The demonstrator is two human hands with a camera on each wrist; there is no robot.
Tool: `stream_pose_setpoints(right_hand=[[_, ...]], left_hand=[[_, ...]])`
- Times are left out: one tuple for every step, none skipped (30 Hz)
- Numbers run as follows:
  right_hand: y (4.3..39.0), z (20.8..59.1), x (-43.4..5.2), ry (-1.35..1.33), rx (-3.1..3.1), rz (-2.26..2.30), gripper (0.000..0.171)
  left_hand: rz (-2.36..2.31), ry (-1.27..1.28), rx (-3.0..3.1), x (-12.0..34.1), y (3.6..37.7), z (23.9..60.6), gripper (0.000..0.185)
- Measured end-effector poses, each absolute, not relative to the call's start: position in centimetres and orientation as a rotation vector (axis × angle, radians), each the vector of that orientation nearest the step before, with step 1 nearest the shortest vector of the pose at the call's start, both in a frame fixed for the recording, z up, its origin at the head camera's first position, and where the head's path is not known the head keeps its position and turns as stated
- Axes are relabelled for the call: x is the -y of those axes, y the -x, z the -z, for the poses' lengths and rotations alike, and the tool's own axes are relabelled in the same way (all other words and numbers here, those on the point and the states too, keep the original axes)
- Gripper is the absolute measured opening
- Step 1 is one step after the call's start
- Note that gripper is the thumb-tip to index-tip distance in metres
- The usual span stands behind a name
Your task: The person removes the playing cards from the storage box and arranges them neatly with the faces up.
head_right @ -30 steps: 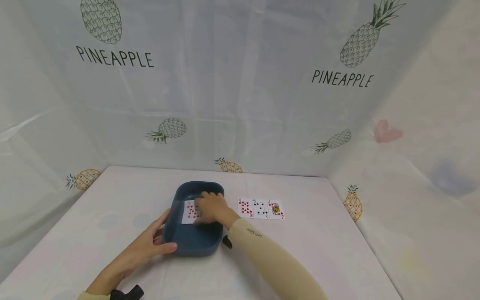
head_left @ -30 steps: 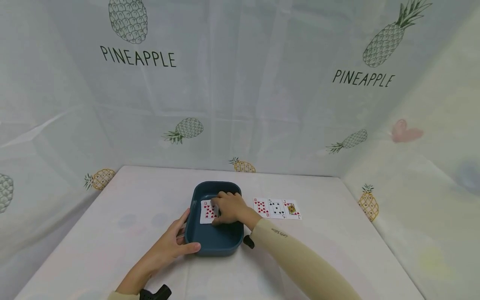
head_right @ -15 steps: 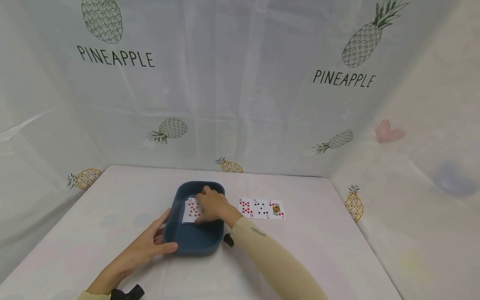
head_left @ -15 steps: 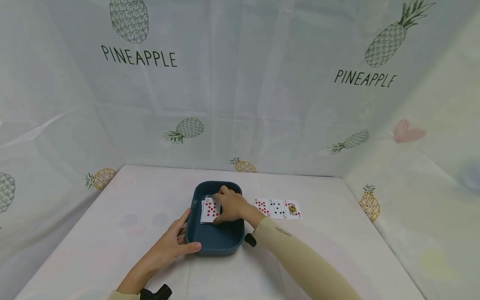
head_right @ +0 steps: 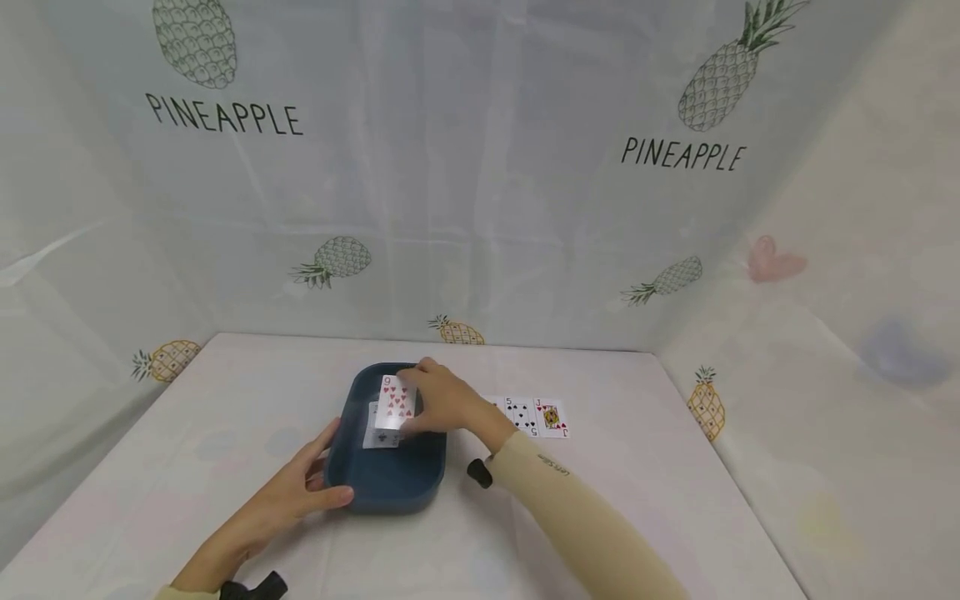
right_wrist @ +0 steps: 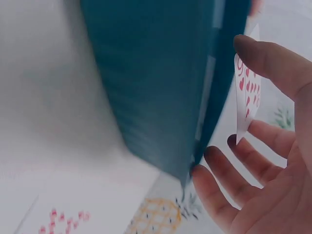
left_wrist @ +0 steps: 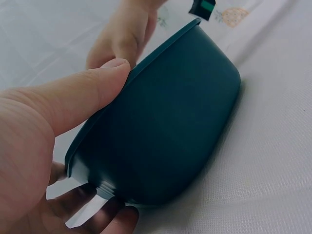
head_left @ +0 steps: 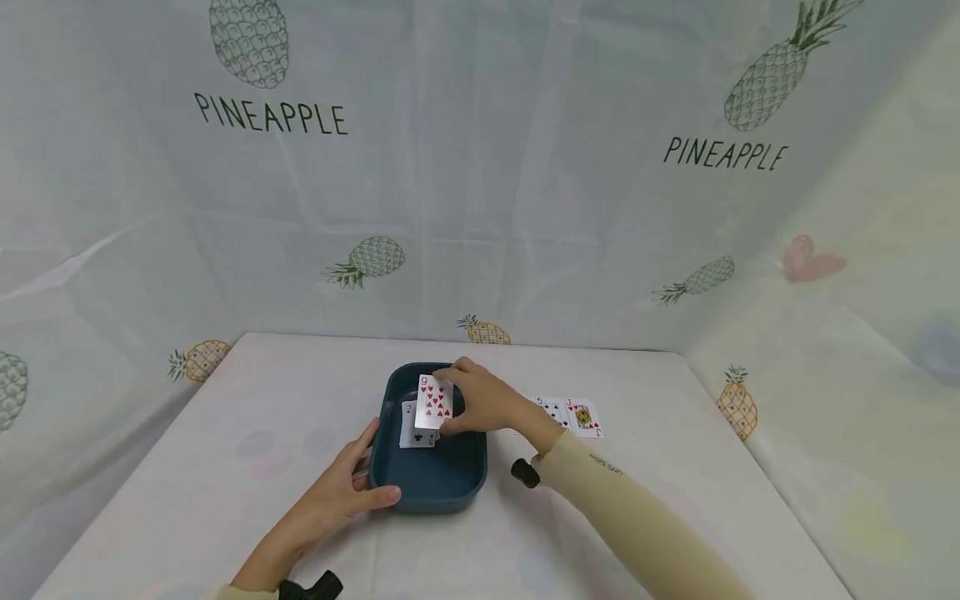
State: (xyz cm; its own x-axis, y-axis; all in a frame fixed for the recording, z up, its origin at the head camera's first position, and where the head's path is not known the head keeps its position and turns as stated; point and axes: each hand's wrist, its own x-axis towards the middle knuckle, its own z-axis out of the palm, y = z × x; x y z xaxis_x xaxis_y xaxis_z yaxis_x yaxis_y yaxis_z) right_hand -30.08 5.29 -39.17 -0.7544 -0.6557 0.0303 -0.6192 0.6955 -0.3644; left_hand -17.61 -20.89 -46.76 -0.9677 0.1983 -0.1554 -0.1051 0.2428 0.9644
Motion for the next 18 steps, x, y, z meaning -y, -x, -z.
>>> stream_pose_setpoints(right_hand=[[30.2, 38.9, -5.8, 1.052, -2.8, 0.56, 0.087], [30.3, 38.7, -6.4, 1.043, -2.805, 0.572, 0.088], [30.4, 38.5, -7.0, 1.03, -2.808, 0.593, 0.089], [30.5, 38.3, -7.6, 1.015, -2.809, 0.616, 0.089], [30.5, 38.2, -8.2, 1.002, -2.812, 0.634, 0.09], [30.6, 38.1, -8.9, 0.994, -2.818, 0.65, 0.09], [30.6, 38.0, -9.6, 0.985, -2.823, 0.664, 0.09], [30.6, 37.8, -10.3, 0.976, -2.828, 0.678, 0.09], [30.6, 37.7, -11.0, 0.969, -2.831, 0.693, 0.09], [30.6, 37.5, -11.7, 0.965, -2.838, 0.698, 0.09], [30.6, 37.5, -12.4, 0.962, -2.844, 0.697, 0.09], [30.6, 37.4, -13.1, 0.955, -2.848, 0.703, 0.09], [30.5, 37.2, -13.8, 0.948, -2.85, 0.706, 0.09], [30.5, 37.2, -14.5, 0.938, -2.853, 0.704, 0.09], [30.5, 37.2, -15.2, 0.934, -2.854, 0.7, 0.09], [30.5, 37.2, -15.9, 0.931, -2.86, 0.69, 0.09], [30.5, 37.3, -16.6, 0.924, -2.86, 0.683, 0.09], [30.5, 37.4, -17.3, 0.919, -2.86, 0.676, 0.09]], left_hand=[[-1.781, -0.079, -2.281, 20.9, 17.6, 46.7, 0.114], [-1.771, -0.073, -2.29, 20.8, 17.6, 46.6, 0.114], [-1.759, -0.066, -2.3, 20.9, 17.6, 46.6, 0.115], [-1.751, -0.062, -2.306, 20.9, 17.6, 46.6, 0.115], [-1.744, -0.059, -2.312, 20.9, 17.6, 46.6, 0.115], [-1.736, -0.055, -2.319, 21.0, 17.6, 46.5, 0.115], [-1.731, -0.057, -2.324, 21.0, 17.6, 46.5, 0.116], [-1.727, -0.061, -2.327, 21.0, 17.6, 46.5, 0.116], [-1.724, -0.063, -2.327, 21.1, 17.6, 46.4, 0.115], [-1.727, -0.068, -2.322, 21.1, 17.6, 46.4, 0.115], [-1.725, -0.067, -2.322, 21.0, 17.6, 46.4, 0.116], [-1.72, -0.065, -2.323, 21.0, 17.6, 46.5, 0.116], [-1.717, -0.064, -2.324, 21.0, 17.6, 46.5, 0.116], [-1.716, -0.062, -2.323, 21.0, 17.6, 46.5, 0.116], [-1.717, -0.059, -2.32, 21.0, 17.6, 46.6, 0.116], [-1.72, -0.06, -2.316, 21.0, 17.6, 46.6, 0.116], [-1.722, -0.06, -2.315, 21.0, 17.6, 46.7, 0.116], [-1.727, -0.063, -2.31, 20.9, 17.6, 46.7, 0.115]])
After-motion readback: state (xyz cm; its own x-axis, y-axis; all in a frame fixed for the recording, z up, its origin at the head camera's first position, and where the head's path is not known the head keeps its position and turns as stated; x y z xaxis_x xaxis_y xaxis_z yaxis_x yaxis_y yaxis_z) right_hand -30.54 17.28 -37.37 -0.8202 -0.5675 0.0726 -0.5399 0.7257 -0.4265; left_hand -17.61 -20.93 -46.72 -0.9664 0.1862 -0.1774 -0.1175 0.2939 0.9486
